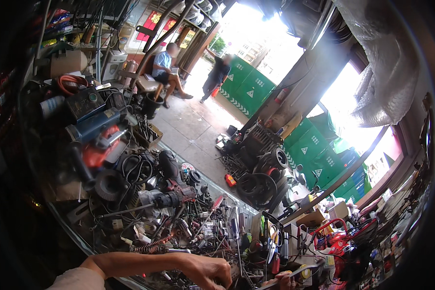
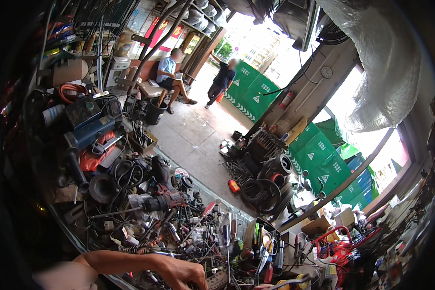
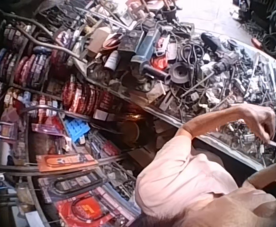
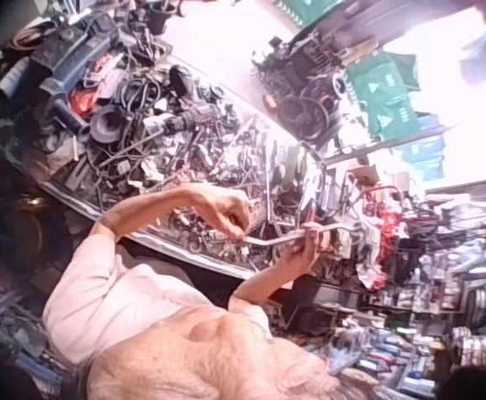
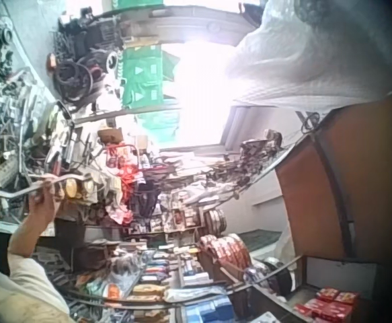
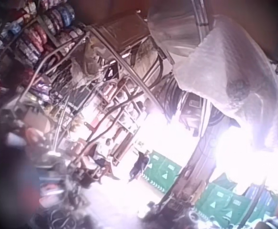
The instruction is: The person is working at a cluttered workbench in a workshop, manipulating small mechanical parts and tools. They repeatedly pick up, inspect, and handle various metal components, including a long silver rod and small fasteners, using their hands and occasionally tools. The task involves sorting and examining these items amidst a disorganized array of equipment.
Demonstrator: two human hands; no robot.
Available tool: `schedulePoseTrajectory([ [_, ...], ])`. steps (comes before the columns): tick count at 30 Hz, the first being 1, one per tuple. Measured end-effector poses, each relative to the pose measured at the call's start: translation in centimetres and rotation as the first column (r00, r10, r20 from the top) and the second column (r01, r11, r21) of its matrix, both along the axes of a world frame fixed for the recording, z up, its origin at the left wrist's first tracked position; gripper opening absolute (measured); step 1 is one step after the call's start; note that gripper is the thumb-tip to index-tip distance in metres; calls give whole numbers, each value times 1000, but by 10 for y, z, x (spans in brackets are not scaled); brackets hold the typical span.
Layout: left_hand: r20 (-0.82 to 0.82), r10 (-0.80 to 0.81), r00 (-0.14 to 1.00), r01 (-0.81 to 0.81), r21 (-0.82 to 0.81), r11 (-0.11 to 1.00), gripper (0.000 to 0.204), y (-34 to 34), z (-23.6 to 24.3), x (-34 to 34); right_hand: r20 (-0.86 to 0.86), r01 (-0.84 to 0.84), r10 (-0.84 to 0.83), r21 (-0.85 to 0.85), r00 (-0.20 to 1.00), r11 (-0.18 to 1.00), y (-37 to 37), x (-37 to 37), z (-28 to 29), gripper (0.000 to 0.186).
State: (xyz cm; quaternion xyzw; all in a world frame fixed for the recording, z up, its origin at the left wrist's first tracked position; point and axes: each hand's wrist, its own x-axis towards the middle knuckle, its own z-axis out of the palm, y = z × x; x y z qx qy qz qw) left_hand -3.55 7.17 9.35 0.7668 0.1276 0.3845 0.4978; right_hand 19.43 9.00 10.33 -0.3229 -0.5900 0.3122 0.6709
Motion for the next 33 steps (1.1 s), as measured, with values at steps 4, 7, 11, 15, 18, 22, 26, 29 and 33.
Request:
schedulePoseTrajectory([
  [4, 184, -43, 982, 110, -367, 924, 20, -8, 12, 4, -762, -607, 201, -296, 616, 737, 0, -2, -5, 30],
  [7, 476, 55, 878, 159, -397, 904, 25, 4, -9, 14, -859, -773, 395, -3, 327, 634, -3, -12, -23, 37],
  [11, 622, 309, 719, 260, -653, 711, 22, 12, -18, 17, -775, -710, 485, 67, 406, 701, -16, -24, -26, 42],
  [15, 614, 431, 661, 266, -729, 630, 20, 16, -26, 15, -816, -476, 91, -238, 570, 847, -37, -37, -10, 44],
  [18, 549, 514, 659, 166, -773, 612, 18, 9, -14, 12, -877, -499, 47, -227, 477, 836, -43, -42, -8, 42],
  [22, 341, 672, 658, -298, -701, 648, 17, 9, -7, 18, -185, -25, 25, 1, 982, 1000, -31, -38, -30, 45],
  [26, 89, 716, 693, -689, -213, 693, 19, 15, -18, 10, 78, 180, -187, 86, 979, 980, -49, -52, 1, 42],
  [29, -267, 578, 772, -576, 92, 812, 23, 13, -9, 0, 63, 88, -96, 119, 993, 989, -41, -30, 0, 31],
  [33, -248, 327, 912, -278, 212, 937, 21, 14, -34, 6, -25, -47, 44, -137, 999, 989, -37, -10, 4, 24],
])
